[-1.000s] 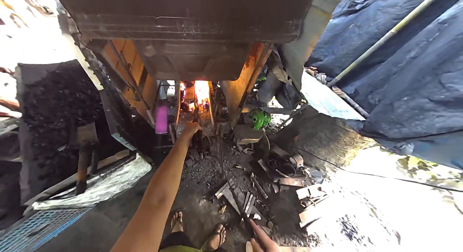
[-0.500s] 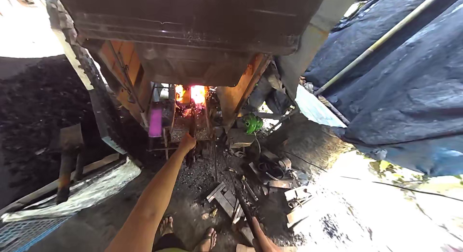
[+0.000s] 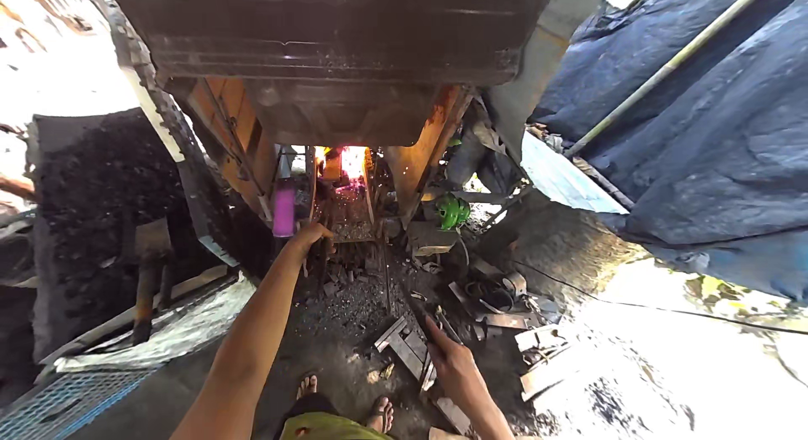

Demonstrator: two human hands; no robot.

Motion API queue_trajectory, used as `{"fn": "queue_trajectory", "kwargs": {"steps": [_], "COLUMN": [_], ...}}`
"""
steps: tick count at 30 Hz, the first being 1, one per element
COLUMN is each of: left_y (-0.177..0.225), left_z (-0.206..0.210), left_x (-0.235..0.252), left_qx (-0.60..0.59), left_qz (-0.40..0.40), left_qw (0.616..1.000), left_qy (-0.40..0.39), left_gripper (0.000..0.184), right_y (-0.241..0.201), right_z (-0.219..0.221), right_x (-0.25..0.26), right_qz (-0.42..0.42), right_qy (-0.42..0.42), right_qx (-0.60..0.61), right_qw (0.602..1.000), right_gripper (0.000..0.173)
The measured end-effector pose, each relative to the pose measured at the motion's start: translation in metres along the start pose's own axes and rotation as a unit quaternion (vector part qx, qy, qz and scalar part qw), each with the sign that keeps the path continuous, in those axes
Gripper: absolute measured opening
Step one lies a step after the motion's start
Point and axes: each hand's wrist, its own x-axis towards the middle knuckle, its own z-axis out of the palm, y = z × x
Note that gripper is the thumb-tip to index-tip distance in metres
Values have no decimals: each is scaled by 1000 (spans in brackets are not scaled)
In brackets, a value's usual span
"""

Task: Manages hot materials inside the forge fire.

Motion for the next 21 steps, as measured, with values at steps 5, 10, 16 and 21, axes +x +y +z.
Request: {"fn": "queue_trajectory", "kwargs": {"steps": [5, 10, 16, 21], "left_y": [22, 34, 33, 32], "left_z": [5, 11, 5, 16], "left_x": [8, 13, 26, 16], "left_qx": [77, 168, 90, 42], "left_qz": [8, 35, 51, 48], "left_qw": [997, 984, 993, 997], "left_qy": [26, 55, 51, 49], "left_gripper": [28, 35, 26, 36], "right_y": [29, 34, 44, 51], "right_z": [-4, -4, -1, -4], "right_x": [23, 23, 24, 27], "right_qz": [17, 26, 31, 33], "right_qy": [-41, -55, -74, -80], "right_qx": [215, 270, 329, 377], "right_qw": [976, 961, 941, 922], "right_gripper": [53, 54, 54, 53]}}
